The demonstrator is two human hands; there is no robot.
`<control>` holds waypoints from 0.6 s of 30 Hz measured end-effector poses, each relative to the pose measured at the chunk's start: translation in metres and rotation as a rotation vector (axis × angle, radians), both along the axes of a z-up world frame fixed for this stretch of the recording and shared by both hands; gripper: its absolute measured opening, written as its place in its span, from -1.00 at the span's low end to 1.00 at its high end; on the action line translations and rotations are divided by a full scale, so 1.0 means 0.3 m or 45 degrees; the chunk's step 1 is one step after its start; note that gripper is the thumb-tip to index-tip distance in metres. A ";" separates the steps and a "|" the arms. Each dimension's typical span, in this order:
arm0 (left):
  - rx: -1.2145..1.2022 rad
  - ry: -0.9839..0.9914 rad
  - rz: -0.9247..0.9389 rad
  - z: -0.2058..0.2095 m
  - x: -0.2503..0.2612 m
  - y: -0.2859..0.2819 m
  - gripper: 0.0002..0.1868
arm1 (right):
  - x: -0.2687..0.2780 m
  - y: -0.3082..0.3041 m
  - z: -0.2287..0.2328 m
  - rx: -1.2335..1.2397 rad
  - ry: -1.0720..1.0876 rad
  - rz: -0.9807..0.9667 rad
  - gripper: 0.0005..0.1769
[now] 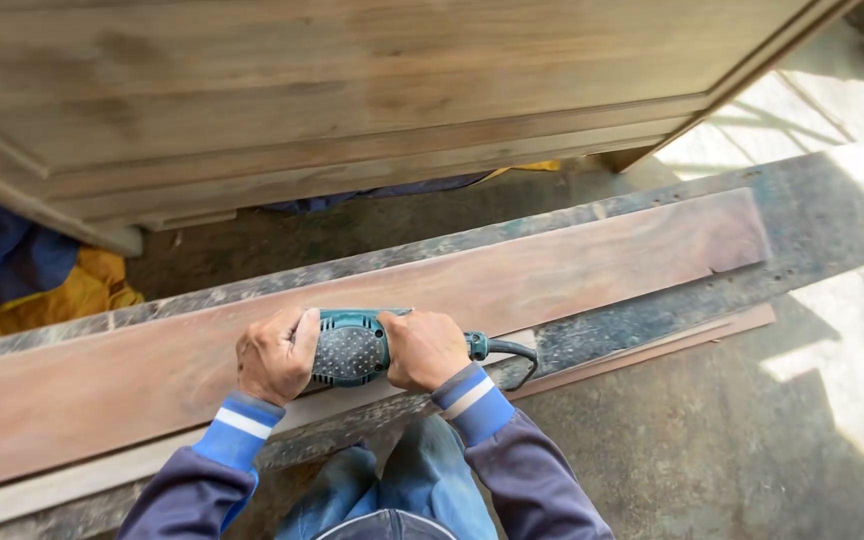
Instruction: Sanding a wooden plank using both manual sandpaper and an electric orbital sander.
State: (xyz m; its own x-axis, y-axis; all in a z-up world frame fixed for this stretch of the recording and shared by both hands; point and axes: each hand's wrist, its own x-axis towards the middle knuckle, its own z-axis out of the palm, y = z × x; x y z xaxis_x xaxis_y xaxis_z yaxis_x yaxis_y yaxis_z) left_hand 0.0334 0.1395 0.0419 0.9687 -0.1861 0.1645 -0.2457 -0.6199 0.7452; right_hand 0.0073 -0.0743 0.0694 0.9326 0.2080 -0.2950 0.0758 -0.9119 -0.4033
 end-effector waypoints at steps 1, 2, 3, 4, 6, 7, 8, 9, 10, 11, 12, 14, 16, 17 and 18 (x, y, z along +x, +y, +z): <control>-0.009 -0.039 0.000 -0.003 0.003 -0.024 -0.70 | 0.001 -0.022 0.006 -0.010 0.029 -0.003 -0.71; -0.022 -0.043 -0.008 -0.006 0.002 -0.063 -0.70 | -0.003 -0.061 0.004 -0.022 0.025 -0.011 -0.71; -0.010 -0.008 0.011 -0.011 0.002 -0.103 -0.68 | -0.006 -0.100 0.001 -0.020 0.013 -0.010 -0.69; 0.008 0.027 0.031 -0.014 -0.001 -0.135 -0.66 | -0.010 -0.133 -0.005 -0.013 0.001 -0.008 -0.67; -0.021 -0.004 0.007 -0.021 0.001 -0.227 -0.66 | -0.019 -0.219 0.001 -0.051 0.037 -0.028 -0.63; -0.043 -0.030 -0.011 -0.024 0.001 -0.277 -0.66 | -0.024 -0.266 0.003 -0.080 0.079 -0.041 -0.60; -0.048 -0.034 -0.011 -0.028 0.003 -0.329 -0.66 | -0.033 -0.317 -0.005 -0.086 0.075 -0.042 -0.60; -0.059 -0.048 -0.037 -0.033 0.003 -0.383 -0.66 | -0.043 -0.370 -0.014 -0.090 0.082 -0.069 -0.62; -0.067 -0.061 -0.060 -0.038 0.001 -0.438 -0.66 | -0.055 -0.424 -0.024 -0.093 0.089 -0.092 -0.63; -0.071 -0.064 -0.058 -0.042 0.001 -0.493 -0.66 | -0.063 -0.475 -0.018 -0.096 0.086 -0.089 -0.63; -0.038 0.057 -0.080 -0.046 0.002 -0.551 -0.63 | -0.068 -0.528 -0.013 -0.112 0.101 -0.114 -0.61; -0.011 0.172 -0.087 -0.051 -0.007 -0.675 -0.60 | -0.084 -0.640 -0.003 -0.131 0.108 -0.123 -0.59; -0.080 -0.053 -0.093 -0.053 -0.029 -0.799 -0.63 | -0.099 -0.753 0.007 -0.101 0.064 -0.148 -0.60; -0.078 -0.055 -0.061 -0.068 -0.043 -0.877 -0.63 | -0.110 -0.831 0.003 -0.100 0.062 -0.116 -0.60; -0.067 0.016 -0.098 -0.080 -0.047 -0.938 -0.63 | -0.118 -0.894 -0.008 -0.123 0.104 -0.154 -0.53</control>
State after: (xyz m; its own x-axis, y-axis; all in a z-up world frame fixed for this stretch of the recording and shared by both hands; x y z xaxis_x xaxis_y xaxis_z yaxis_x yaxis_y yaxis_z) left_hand 0.0192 -0.1418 0.0177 0.9538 -0.2516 0.1643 -0.2819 -0.5597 0.7793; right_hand -0.0282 -0.3425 0.0671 0.9212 0.0629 -0.3840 -0.0662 -0.9472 -0.3139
